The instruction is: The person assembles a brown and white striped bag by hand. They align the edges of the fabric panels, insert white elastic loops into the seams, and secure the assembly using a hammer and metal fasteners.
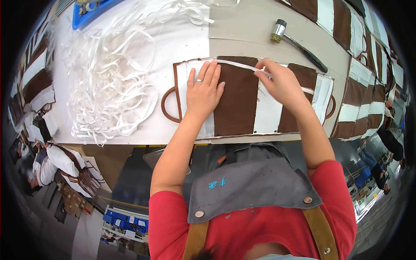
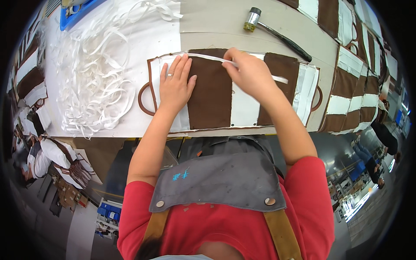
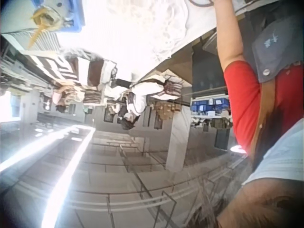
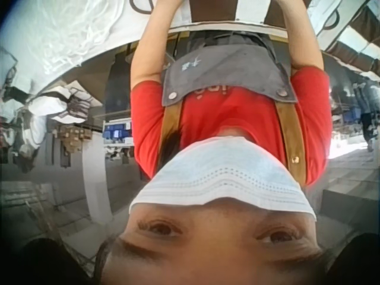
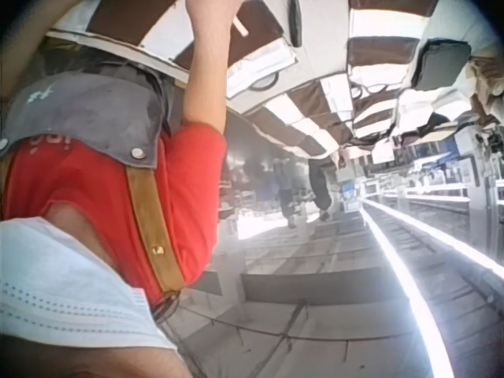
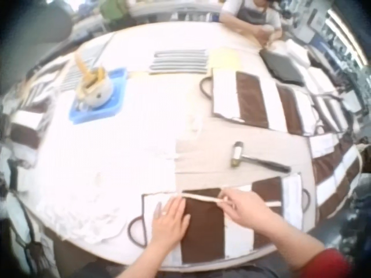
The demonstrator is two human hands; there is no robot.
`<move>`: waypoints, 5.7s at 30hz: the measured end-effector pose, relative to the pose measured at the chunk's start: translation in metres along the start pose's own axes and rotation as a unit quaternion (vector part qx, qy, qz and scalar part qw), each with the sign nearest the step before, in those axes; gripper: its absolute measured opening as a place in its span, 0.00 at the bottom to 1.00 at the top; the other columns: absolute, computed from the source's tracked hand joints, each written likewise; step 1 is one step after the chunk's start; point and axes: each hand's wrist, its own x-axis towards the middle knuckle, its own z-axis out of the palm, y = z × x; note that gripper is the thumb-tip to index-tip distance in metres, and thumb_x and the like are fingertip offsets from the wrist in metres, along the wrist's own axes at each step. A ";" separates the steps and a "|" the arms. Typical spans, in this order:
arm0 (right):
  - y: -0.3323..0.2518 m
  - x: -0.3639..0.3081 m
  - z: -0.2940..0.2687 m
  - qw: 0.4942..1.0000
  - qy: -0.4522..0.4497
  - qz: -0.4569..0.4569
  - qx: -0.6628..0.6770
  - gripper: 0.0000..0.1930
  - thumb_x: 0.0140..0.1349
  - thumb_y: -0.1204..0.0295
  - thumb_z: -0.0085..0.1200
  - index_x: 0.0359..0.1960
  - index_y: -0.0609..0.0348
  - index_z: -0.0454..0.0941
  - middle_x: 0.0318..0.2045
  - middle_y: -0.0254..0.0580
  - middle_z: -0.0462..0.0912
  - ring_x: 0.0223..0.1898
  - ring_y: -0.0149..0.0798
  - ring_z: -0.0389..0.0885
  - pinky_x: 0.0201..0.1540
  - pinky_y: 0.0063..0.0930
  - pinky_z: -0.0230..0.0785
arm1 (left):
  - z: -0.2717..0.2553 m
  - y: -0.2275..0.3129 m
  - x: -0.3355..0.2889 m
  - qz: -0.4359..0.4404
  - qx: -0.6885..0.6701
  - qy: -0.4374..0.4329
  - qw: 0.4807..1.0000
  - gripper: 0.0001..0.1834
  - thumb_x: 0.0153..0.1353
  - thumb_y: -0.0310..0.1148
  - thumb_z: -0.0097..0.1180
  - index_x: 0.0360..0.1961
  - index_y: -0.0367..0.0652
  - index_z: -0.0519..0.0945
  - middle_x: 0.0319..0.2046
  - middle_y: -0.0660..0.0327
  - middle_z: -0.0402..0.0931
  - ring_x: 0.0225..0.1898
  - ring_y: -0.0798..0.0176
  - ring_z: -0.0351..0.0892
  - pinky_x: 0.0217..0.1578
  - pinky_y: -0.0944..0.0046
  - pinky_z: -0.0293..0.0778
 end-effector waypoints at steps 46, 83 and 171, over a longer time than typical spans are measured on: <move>0.068 0.020 0.045 0.984 0.165 -0.005 -0.065 0.06 0.61 0.70 0.48 0.32 0.59 0.69 0.26 0.46 0.79 0.27 0.51 0.79 0.30 0.42 0.71 | 0.030 0.071 0.033 0.091 0.006 -0.021 0.996 0.31 0.56 0.46 0.57 0.60 0.46 0.69 0.62 0.65 0.63 0.63 0.63 0.59 0.64 0.50 0.48; 0.094 -0.011 0.022 0.981 0.178 -0.051 0.055 0.07 0.61 0.70 0.50 0.35 0.60 0.74 0.31 0.45 0.81 0.33 0.48 0.80 0.32 0.37 0.72 | 0.028 0.086 0.035 0.076 0.014 -0.040 0.996 0.29 0.57 0.44 0.57 0.58 0.44 0.69 0.61 0.64 0.65 0.63 0.64 0.61 0.63 0.49 0.53; 0.167 -0.057 0.020 0.957 0.228 -0.097 -0.152 0.28 0.54 0.80 0.47 0.59 0.46 0.69 0.57 0.36 0.71 0.59 0.42 0.68 0.59 0.38 0.62 | 0.065 0.158 0.057 0.105 0.026 -0.044 0.993 0.35 0.61 0.50 0.49 0.65 0.42 0.61 0.64 0.58 0.58 0.66 0.58 0.54 0.65 0.43 0.46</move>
